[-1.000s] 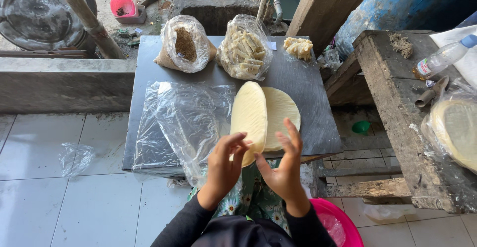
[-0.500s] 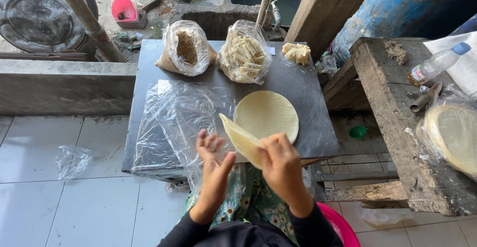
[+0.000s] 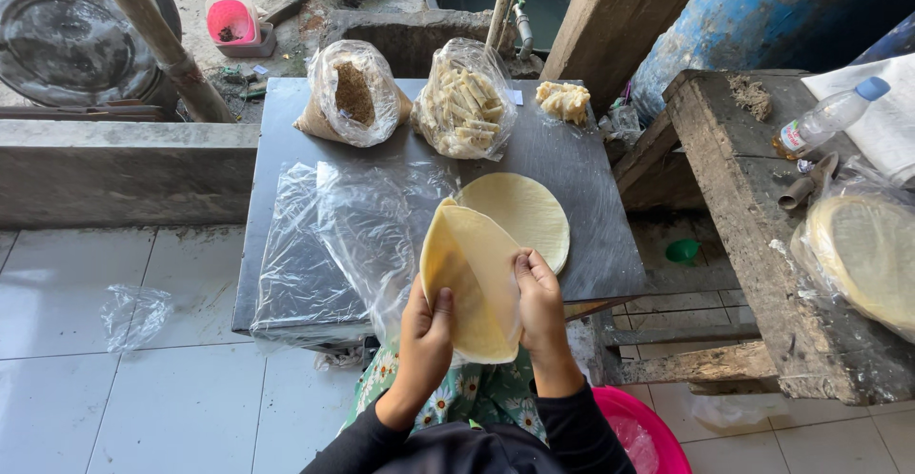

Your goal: The person separates thin dough sheets by hand from stacks on a table and places them one by one into different piles.

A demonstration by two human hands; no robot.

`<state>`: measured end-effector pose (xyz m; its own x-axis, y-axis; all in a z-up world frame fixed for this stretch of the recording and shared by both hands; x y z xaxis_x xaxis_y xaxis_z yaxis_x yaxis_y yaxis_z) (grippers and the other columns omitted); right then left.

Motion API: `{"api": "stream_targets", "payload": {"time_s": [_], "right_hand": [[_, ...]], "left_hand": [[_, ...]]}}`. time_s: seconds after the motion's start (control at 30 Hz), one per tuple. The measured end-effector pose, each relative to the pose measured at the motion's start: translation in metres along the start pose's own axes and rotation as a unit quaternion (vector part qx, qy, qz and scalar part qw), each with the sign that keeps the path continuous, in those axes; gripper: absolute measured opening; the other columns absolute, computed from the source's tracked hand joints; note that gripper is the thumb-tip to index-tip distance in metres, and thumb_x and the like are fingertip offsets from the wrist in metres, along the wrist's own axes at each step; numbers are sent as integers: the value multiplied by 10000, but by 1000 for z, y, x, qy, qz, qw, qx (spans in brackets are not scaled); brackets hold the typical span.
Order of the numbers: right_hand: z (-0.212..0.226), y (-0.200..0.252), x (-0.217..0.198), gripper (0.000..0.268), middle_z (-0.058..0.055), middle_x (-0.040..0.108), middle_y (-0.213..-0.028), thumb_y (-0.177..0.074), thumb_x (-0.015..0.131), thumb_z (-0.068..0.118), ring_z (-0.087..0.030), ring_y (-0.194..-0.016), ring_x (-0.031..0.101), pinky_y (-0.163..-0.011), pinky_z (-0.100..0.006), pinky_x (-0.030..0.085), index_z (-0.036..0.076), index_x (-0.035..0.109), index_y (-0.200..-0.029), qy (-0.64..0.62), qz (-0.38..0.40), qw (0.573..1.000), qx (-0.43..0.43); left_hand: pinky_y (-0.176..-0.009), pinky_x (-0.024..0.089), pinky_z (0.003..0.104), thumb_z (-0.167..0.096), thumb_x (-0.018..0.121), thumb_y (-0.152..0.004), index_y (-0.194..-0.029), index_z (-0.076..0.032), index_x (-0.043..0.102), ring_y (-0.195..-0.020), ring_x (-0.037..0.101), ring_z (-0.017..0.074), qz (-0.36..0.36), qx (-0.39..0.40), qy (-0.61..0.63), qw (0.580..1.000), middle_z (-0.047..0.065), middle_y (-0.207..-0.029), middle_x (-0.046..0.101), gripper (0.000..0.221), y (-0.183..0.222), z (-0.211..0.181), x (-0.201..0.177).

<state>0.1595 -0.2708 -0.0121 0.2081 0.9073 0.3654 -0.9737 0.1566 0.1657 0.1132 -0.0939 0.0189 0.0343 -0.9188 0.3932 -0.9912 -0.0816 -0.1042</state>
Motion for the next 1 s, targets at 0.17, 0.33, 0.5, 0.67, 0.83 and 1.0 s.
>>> {"api": "stream_targets", "payload": {"time_s": [0.17,0.33,0.5,0.67,0.83,1.0], "right_hand": [[5,1,1,242,63,595,-796,-1043,648,284,-27,-701,484,-622,-206,417,62,688,-953,181,89,969,-142],[22,-31,-33,196,-32,746,-816,-935,714,272,-115,-687,665,-636,-283,569,86,743,-877,4,-18,998,-65],[62,-49,-63,178,-43,755,-889,-965,721,265,-136,-753,693,-678,-288,576,92,759,-946,-34,-50,995,-73],[94,-68,-83,188,-63,756,-912,-990,715,260,-166,-776,709,-691,-318,588,76,755,-986,-41,-47,992,-106],[121,-94,-94,188,-69,770,-980,-992,712,225,-159,-837,725,-742,-297,601,58,758,-1067,-50,-72,986,-140],[174,-99,-89,199,-73,776,-982,-1015,702,215,-153,-831,723,-737,-310,599,39,763,-1087,106,-100,955,-260]], "left_hand": [[-1002,488,274,-114,462,-1071,-1454,-18,488,-1149,596,115,-7,-2,29,1000,72,-1307,637,396,-5,10,-9],[-939,515,298,-114,476,-1067,-1412,-9,531,-1039,618,118,-57,-79,146,984,75,-1210,665,365,-13,35,-41],[-896,534,332,-101,499,-1075,-1418,-9,554,-995,622,135,-91,-86,183,975,84,-1163,661,359,-13,46,-84],[-921,549,334,-104,503,-1041,-1379,-14,551,-1032,651,147,-151,-107,197,963,84,-1199,682,353,-14,52,-126],[-934,553,336,-88,492,-1065,-1382,-4,552,-1056,654,159,-181,-85,179,963,98,-1230,673,334,-15,49,-151],[-960,567,377,-81,439,-1084,-1380,-4,528,-1098,673,202,-225,-43,153,961,119,-1279,663,318,-14,27,-192]]}}
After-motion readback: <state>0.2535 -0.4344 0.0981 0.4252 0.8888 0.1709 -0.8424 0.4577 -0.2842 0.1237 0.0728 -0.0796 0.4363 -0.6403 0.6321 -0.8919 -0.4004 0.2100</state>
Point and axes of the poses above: each hand's wrist, its own y-axis away from the middle knuckle, its own x-axis out of the palm, z = x × y, the point moved 7 cm from there along -y, towards the middle knuckle
